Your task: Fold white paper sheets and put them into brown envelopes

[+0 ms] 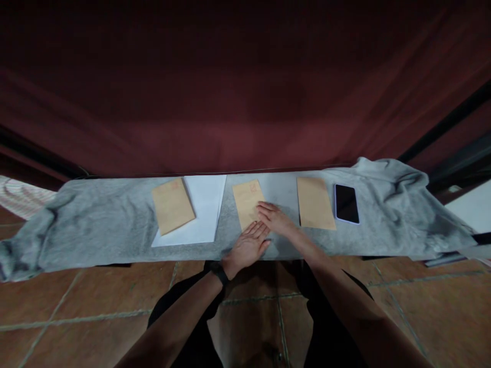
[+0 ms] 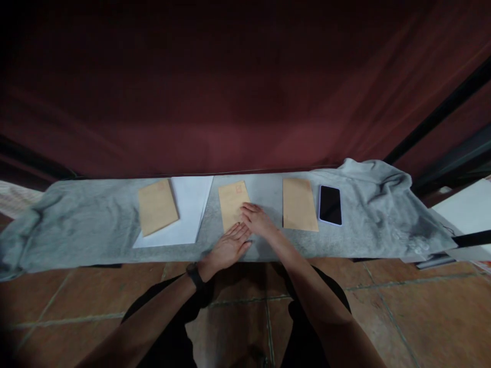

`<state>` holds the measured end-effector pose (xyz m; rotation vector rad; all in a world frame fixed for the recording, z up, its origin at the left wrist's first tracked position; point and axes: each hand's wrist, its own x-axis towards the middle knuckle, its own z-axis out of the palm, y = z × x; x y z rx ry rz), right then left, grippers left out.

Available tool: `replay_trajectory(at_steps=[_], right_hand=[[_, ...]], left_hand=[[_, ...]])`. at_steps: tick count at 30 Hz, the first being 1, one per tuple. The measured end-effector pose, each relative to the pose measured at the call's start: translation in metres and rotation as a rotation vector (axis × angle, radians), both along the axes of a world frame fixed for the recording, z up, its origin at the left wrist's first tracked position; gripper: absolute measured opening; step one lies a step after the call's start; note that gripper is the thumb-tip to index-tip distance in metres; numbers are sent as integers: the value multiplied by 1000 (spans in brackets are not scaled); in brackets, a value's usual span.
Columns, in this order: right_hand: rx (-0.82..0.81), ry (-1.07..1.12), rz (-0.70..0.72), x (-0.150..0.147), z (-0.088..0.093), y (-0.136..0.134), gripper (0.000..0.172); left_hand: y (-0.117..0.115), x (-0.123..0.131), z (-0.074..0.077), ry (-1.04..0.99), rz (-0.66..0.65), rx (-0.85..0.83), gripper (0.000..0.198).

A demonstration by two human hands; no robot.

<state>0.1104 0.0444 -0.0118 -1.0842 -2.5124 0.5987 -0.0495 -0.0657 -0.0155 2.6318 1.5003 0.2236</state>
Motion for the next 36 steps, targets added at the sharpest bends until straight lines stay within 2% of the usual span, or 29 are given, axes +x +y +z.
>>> replay_trajectory(at_steps=[3,7,14,18,21,24,26,28,30,36], right_hand=[[36,-96,23,-8,-5,1,46],[51,-139,-51,-16,-7,8,49],[12,-21,-484,-22,-7,23,41],[-73,81,-550,-20,-3,28,36],[-28,123,-472,-20,2,24,39],[-22,128,-203,-22,3,14,45],[-28,55,-3,-24,2,8,47],[-11,-55,112,-24,-1,4,49],[5,-150,138,-23,-3,4,52],[51,-252,22,-29,-6,18,57]], left_hand=[[-5,0,5,-48,41,47,42],[1,2,17,20,2,53,37],[7,2,34,136,-53,81,33],[5,-11,41,161,-108,75,32],[2,-21,44,154,-135,88,32],[-1,-24,42,146,-110,101,37],[-3,-21,40,144,-81,104,39],[-5,-13,36,160,-45,113,42],[-9,-4,30,192,-13,135,45],[-18,14,18,193,2,165,46]])
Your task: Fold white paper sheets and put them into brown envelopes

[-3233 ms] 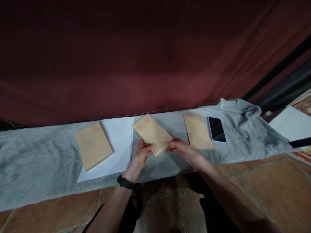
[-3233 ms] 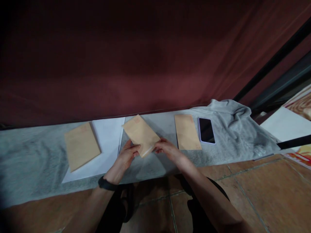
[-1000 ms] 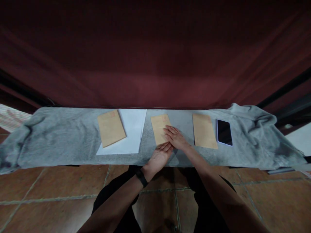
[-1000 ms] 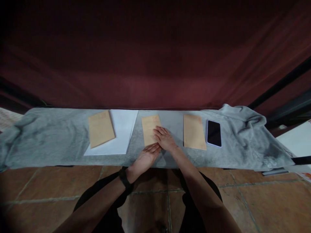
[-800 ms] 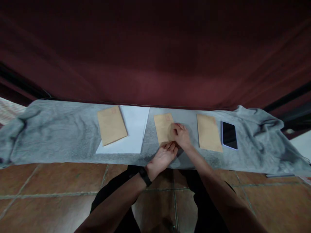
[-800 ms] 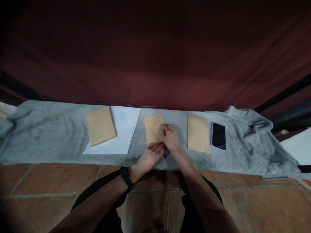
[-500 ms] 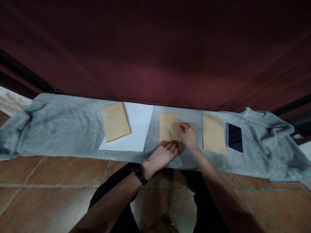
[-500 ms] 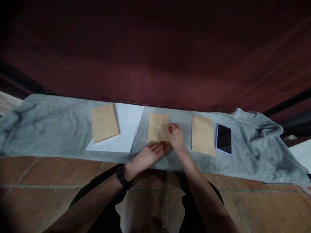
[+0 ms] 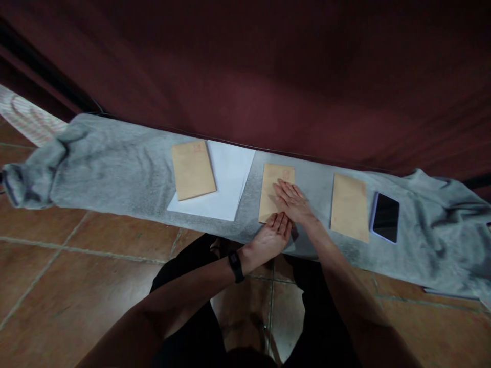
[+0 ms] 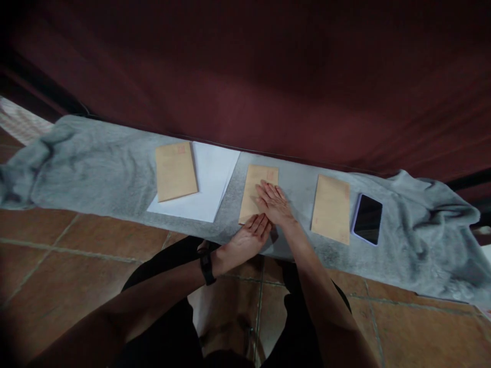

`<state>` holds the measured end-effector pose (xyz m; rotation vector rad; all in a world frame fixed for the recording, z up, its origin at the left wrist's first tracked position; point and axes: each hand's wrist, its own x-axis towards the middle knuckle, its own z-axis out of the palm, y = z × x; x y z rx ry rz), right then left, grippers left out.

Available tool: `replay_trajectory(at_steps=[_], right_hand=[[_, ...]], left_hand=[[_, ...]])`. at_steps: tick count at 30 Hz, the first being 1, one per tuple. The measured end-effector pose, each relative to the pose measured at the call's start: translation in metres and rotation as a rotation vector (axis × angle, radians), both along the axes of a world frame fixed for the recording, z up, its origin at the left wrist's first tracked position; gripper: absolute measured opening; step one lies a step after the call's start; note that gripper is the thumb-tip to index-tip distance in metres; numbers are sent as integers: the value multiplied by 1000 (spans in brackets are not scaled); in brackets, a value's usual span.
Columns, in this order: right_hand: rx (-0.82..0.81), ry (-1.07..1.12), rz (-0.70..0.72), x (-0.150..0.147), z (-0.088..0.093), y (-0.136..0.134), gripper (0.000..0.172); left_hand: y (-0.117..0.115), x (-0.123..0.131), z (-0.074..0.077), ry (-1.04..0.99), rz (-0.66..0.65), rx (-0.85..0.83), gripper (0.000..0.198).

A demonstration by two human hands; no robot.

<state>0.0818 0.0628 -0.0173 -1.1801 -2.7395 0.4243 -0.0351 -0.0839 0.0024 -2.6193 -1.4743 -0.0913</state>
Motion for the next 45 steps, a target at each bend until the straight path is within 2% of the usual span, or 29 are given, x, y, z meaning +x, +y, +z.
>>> replay_trajectory(at_steps=[4,7,15,21,25,28,32,35,38,41,45], right_hand=[[62,-12,-132,-11,-5,6,59],[92,-1,-164,-13,-8,6,61],[88,3,-64,-1,-7,-6,62],[3,-7,1,9,-1,-15,59],[-45,4,50,16,1,-21,57],[-57,17,92,21,2,-27,55],[-51,19,129,27,2,-35,54],[-38,23,164,33,3,-42,52],[-29,44,207,39,4,-47,53],[-62,80,233,45,6,-50,58],[-101,160,257,51,8,-52,71]], left_hand=[[-4,2,2,-20,-42,22,46],[-7,1,5,-27,-71,30,45],[-6,-1,9,6,-89,53,43],[-6,-1,15,-1,-81,38,40],[1,-8,13,-110,-100,-14,37],[9,-17,12,-264,-121,-102,26],[18,-29,15,-400,0,-167,16],[26,-37,15,-462,148,-151,19],[40,-44,9,-507,261,-133,27],[54,-50,-1,-463,264,-127,40],[65,-55,-6,-382,252,-202,46]])
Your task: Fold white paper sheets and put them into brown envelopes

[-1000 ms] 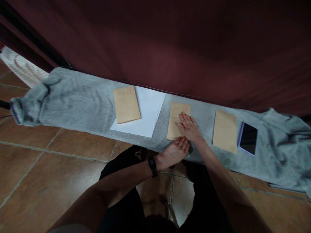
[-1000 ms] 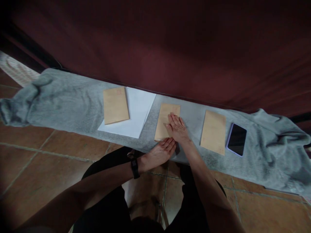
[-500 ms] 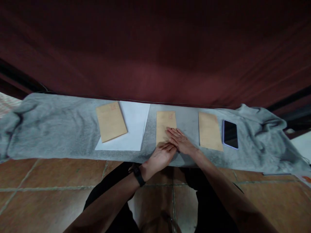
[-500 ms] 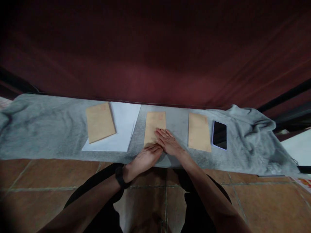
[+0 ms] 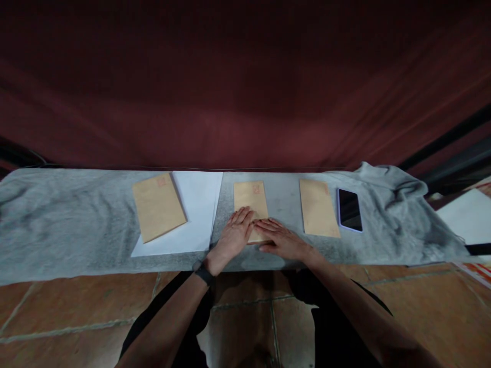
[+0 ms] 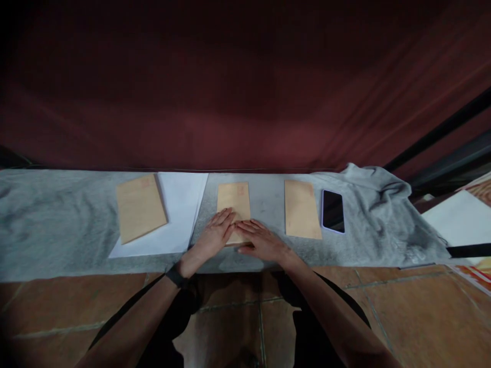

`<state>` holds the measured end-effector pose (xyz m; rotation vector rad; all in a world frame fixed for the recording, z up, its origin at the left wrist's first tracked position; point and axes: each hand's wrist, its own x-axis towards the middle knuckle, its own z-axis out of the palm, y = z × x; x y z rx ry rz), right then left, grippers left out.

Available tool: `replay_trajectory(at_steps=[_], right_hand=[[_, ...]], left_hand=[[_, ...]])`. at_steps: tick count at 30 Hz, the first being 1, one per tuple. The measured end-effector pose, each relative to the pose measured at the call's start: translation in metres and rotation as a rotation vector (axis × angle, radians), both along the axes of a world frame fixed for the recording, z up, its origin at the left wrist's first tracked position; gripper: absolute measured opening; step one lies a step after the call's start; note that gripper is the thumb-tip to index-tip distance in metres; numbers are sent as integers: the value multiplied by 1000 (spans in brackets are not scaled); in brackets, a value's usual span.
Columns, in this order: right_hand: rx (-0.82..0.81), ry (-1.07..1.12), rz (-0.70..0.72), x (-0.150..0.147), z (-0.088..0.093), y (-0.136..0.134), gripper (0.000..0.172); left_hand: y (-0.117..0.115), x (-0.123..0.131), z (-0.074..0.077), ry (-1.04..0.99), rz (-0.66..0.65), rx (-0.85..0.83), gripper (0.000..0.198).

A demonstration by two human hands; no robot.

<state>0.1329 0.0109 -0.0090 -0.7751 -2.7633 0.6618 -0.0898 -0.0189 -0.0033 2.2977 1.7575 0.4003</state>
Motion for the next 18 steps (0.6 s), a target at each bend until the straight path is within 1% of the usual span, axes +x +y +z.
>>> replay_trajectory(at_steps=[3,6,8,9,13,16,18], right_hand=[[14,59,-18,1,-1,-2,60],[24,121,-73,-2,-5,-3,46],[21,159,-108,-4,-7,-3,41],[22,172,-122,-5,-8,-2,40],[43,155,-147,-7,-8,-2,39],[92,122,-182,-9,-6,-7,39],[158,100,-215,-14,-5,-17,40]], left_hand=[[0,-6,5,-28,-44,-83,49],[-3,-15,10,-82,-166,-147,59],[-5,-20,10,-114,-235,-169,68],[-6,-21,9,-123,-242,-170,69],[-9,-18,-3,-88,-160,-130,55],[-14,-11,-10,-8,-105,-60,54],[-19,-7,-13,44,-67,-8,55]])
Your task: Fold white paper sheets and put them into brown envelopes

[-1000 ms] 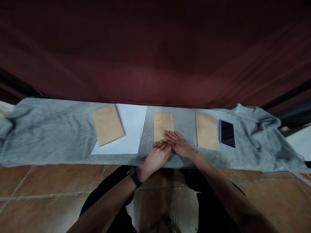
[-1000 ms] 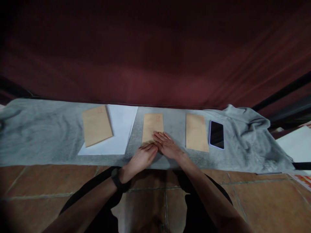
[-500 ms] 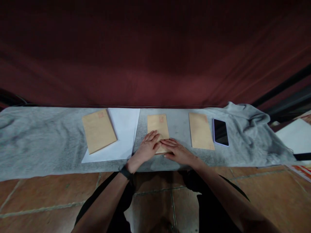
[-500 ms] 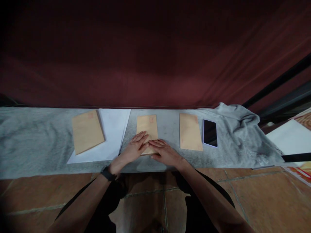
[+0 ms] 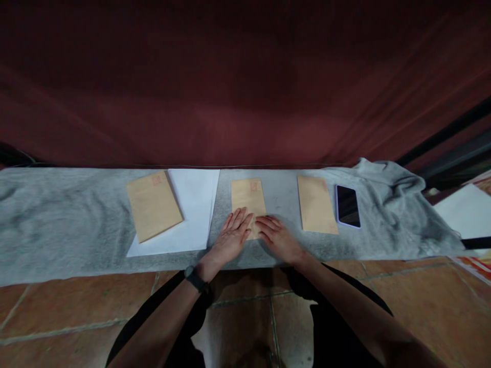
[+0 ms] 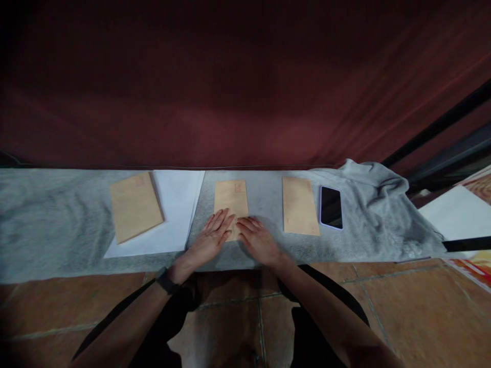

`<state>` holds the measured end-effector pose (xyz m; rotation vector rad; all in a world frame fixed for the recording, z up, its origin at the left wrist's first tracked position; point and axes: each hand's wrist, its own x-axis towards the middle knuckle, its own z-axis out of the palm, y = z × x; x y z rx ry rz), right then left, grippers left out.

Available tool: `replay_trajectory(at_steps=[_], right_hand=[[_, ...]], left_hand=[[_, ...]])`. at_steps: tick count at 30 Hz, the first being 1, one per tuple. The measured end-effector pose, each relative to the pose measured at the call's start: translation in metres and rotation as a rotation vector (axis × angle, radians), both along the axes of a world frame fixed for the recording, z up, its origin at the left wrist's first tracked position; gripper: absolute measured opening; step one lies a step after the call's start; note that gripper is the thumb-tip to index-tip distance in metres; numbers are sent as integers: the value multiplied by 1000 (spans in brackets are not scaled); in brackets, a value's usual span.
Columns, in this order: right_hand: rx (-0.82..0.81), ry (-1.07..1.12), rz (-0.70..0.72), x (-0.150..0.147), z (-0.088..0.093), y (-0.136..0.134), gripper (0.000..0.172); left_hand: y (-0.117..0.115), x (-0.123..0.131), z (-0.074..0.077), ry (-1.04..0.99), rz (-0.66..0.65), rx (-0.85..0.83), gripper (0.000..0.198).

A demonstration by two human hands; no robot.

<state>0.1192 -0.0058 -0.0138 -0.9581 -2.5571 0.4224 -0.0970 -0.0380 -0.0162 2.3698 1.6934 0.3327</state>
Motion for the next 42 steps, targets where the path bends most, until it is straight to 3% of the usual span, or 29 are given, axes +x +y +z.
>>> replay_trajectory(at_steps=[3,8,15,20,23,25,28,31,35,42], right_hand=[[86,-44,-14,-12,-3,-24,44],[167,-103,-69,-22,-14,-56,73],[213,-94,-179,-7,-20,-53,77],[155,-115,-199,-3,-20,-52,81],[141,-136,-194,-4,-22,-52,81],[124,-147,-193,-5,-25,-51,81],[111,-151,-198,-6,-30,-51,79],[131,-146,-205,-6,-31,-51,78],[161,-128,-206,-6,-26,-52,80],[171,-133,-200,-6,-24,-52,79]], left_hand=[[-7,4,-3,59,80,66,57],[-13,8,-9,99,210,134,58],[-16,3,-10,83,295,139,60],[-16,-4,0,12,317,119,61],[-6,5,13,-26,213,121,61],[5,18,19,-36,64,71,58],[23,41,19,-20,-32,-2,57],[38,52,10,15,14,0,59],[54,46,0,47,109,41,59],[71,32,2,65,293,71,65]])
